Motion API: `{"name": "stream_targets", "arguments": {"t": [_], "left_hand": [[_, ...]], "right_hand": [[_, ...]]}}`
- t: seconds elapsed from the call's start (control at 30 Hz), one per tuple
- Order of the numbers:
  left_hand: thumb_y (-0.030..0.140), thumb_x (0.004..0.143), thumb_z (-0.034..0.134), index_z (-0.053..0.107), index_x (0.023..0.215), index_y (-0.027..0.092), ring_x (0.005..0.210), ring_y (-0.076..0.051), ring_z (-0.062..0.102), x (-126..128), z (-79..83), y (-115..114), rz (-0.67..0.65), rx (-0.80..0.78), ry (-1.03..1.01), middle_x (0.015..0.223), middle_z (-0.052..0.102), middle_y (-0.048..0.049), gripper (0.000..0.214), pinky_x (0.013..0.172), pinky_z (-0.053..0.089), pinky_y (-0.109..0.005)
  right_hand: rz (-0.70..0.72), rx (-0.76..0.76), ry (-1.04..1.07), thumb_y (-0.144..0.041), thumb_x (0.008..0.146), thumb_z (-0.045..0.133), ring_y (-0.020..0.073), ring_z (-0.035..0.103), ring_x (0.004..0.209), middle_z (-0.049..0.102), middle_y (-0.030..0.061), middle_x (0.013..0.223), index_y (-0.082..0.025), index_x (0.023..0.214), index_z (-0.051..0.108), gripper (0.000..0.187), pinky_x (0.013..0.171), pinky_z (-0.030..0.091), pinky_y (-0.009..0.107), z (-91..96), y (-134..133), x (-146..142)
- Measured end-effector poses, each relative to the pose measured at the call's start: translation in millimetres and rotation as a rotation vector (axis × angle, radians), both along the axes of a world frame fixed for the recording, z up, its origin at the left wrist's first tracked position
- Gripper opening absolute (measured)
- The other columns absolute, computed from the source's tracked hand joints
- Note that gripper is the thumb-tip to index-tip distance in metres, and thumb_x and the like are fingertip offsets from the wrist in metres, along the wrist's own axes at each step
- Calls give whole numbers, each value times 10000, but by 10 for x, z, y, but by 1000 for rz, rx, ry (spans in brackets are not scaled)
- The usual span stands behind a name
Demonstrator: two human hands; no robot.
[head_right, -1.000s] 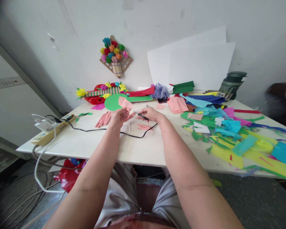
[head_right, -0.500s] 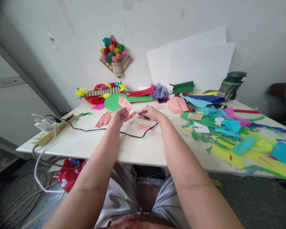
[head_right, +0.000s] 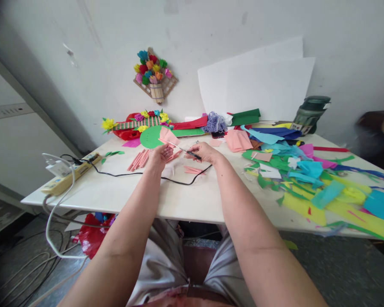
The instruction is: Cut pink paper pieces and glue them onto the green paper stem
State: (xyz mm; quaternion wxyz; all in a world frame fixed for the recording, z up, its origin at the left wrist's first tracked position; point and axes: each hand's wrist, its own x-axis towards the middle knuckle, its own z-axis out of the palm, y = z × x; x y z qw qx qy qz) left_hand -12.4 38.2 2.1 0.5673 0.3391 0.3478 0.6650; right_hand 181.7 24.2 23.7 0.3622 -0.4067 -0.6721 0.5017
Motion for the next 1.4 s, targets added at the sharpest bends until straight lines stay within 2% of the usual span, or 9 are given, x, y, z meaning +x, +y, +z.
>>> {"name": "stream_targets", "arguments": {"t": [0.3,0.67,1.03,1.4], "left_hand": [[178,643,668,606,640,115,522,-118,611,5,-8,7,3,5,23,576,634,-41,88,597,535,-261],[153,618,663,601,633,119,522,-150,622,10,23,-37,15,-7,44,568,639,-58,73,594,533,-288],[125,601,635,583,619,108,469,-111,581,32,60,-65,30,-42,19,543,613,-32,57,550,523,-252],[130,593,652,582,612,119,476,-116,578,14,27,-53,46,-38,26,541,605,-28,73,578,529,-271]], "right_hand": [[35,13,-71,-342,622,766,11,376,348,521,-37,502,-93,762,656,306,336,300,151,24,-33,19],[34,41,-109,-389,580,783,24,404,377,537,-28,533,-105,743,651,353,351,345,165,18,-14,4],[44,1,-155,-298,711,691,38,435,384,514,-33,502,-104,737,622,208,360,343,154,22,-27,5],[67,-21,-71,-339,620,762,43,467,431,574,-8,591,-109,720,618,289,365,366,160,-30,16,4]]}}
